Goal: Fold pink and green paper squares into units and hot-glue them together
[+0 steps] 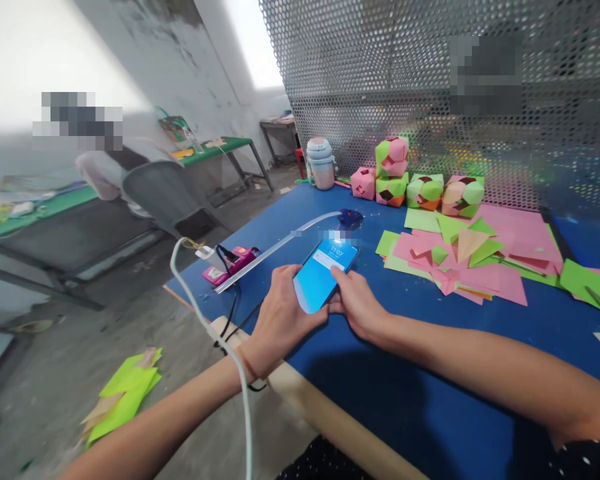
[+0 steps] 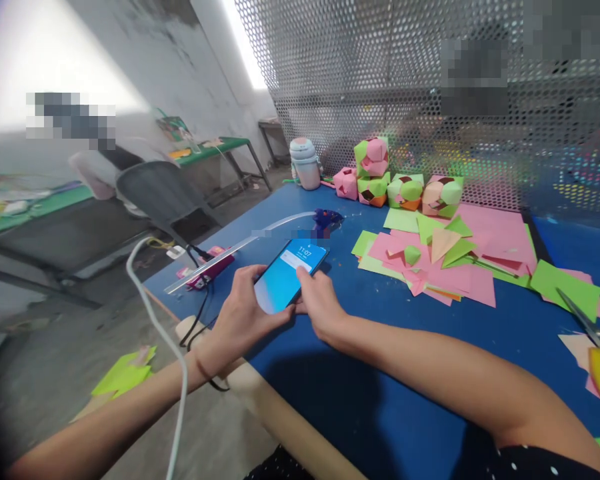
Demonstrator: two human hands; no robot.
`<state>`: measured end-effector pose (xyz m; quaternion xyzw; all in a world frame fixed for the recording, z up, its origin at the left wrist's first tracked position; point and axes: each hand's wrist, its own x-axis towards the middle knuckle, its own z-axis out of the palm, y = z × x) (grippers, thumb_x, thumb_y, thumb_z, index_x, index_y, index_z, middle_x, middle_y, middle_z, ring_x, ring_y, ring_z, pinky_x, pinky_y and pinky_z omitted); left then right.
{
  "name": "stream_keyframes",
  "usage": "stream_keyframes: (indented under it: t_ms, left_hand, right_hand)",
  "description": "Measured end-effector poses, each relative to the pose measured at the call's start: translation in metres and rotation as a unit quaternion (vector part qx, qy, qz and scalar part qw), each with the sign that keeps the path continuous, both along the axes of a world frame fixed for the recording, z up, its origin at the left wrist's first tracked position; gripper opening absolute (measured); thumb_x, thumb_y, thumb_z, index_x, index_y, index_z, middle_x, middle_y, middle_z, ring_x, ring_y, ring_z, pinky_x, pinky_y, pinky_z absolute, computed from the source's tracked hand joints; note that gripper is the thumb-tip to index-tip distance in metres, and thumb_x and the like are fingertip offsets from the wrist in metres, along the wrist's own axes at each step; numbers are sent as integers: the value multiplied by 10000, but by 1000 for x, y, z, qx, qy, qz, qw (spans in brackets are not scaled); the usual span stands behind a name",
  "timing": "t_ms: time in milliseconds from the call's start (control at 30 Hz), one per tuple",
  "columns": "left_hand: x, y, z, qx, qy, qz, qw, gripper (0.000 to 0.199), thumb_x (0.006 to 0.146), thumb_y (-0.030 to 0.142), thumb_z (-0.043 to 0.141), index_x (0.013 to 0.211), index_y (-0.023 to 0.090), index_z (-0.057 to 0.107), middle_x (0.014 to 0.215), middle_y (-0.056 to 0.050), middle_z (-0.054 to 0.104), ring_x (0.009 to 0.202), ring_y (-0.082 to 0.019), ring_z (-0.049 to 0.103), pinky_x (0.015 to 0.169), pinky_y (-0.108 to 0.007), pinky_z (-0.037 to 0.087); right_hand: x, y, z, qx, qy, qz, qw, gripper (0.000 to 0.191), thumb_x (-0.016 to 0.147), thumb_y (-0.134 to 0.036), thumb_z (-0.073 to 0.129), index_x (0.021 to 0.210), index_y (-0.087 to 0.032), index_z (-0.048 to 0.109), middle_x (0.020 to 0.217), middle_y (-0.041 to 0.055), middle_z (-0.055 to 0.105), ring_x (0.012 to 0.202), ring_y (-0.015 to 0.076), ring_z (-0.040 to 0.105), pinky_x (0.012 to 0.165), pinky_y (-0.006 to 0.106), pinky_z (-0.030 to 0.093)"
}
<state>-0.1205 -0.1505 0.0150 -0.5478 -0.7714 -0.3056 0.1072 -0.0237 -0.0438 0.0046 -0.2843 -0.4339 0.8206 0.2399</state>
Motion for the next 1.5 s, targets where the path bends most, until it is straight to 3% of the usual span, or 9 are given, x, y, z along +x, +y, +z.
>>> stream_keyframes:
  t_ms: [133, 300, 467, 633, 867, 1067, 1233, 1500]
  left_hand:
    - [4, 4, -3, 29, 71, -37, 996, 797, 663, 349, 722, 1308, 155, 294, 1193, -156, 438, 1096, -294, 512, 882, -432, 504]
    - [5, 7, -6, 40, 120, -51, 991, 814, 705, 359, 703, 1354, 154, 256, 1212, -174, 427, 1108, -305, 495, 841, -435, 527]
    - [3, 5, -10, 58, 162, -54, 984, 828, 725, 341, 701, 1378, 185, 218, 1235, -177, 418, 1114, -310, 501, 815, -428, 536]
    - [7, 2, -10, 71, 211, -30, 974, 869, 719, 361, 712, 1387, 207, 178, 1240, -187, 412, 1114, -324, 503, 801, -414, 531]
    - [15, 0, -3, 84, 226, -8, 970, 907, 723, 401, 714, 1402, 205, 145, 1232, -189, 421, 1101, -312, 511, 786, -398, 529]
    - [19, -5, -2, 46, 154, -21, 987, 900, 706, 365, 720, 1403, 206, 173, 1250, -181, 421, 1118, -320, 512, 782, -404, 531]
    - [15, -11, -6, 19, 142, -25, 989, 844, 715, 336, 704, 1397, 204, 226, 1234, -170, 438, 1114, -312, 512, 820, -413, 523]
    - [-10, -17, -5, -17, 147, 28, 989, 769, 717, 354, 685, 1358, 183, 297, 1232, -166, 435, 1093, -316, 521, 854, -437, 507]
  right_hand:
    - [15, 11, 8, -49, 52, 2, 997, 324, 909, -482, 441, 963, -180, 548, 780, 44, 664, 605, 162, 635, 641, 357, 538]
    - [29, 10, 11, -75, 112, -14, 991, 239, 900, -404, 486, 984, -186, 534, 861, 47, 676, 693, 161, 648, 716, 343, 532]
    - [37, 7, 15, -44, 143, -11, 989, 116, 841, -263, 516, 927, -187, 536, 893, 35, 677, 770, 176, 653, 771, 366, 525]
    - [45, 4, 24, 18, 144, 10, 989, 257, 830, -227, 506, 1081, -216, 562, 1110, 47, 653, 971, 198, 625, 822, 351, 519]
    - [50, 5, 30, 39, 151, 20, 987, 296, 815, -196, 524, 1106, -228, 569, 1099, 41, 661, 994, 204, 617, 847, 364, 515]
    - [51, 5, 26, 23, 110, 30, 993, 285, 820, -198, 513, 1096, -213, 581, 1085, 52, 663, 950, 199, 628, 842, 376, 506]
    - [53, 5, 16, -4, 47, 83, 995, 288, 786, -152, 511, 1063, -175, 589, 1029, 81, 674, 866, 181, 656, 845, 374, 497]
    - [73, 11, -6, -19, -22, 78, 997, 420, 789, -210, 594, 1185, -139, 472, 1105, 163, 627, 865, 225, 673, 815, 415, 540]
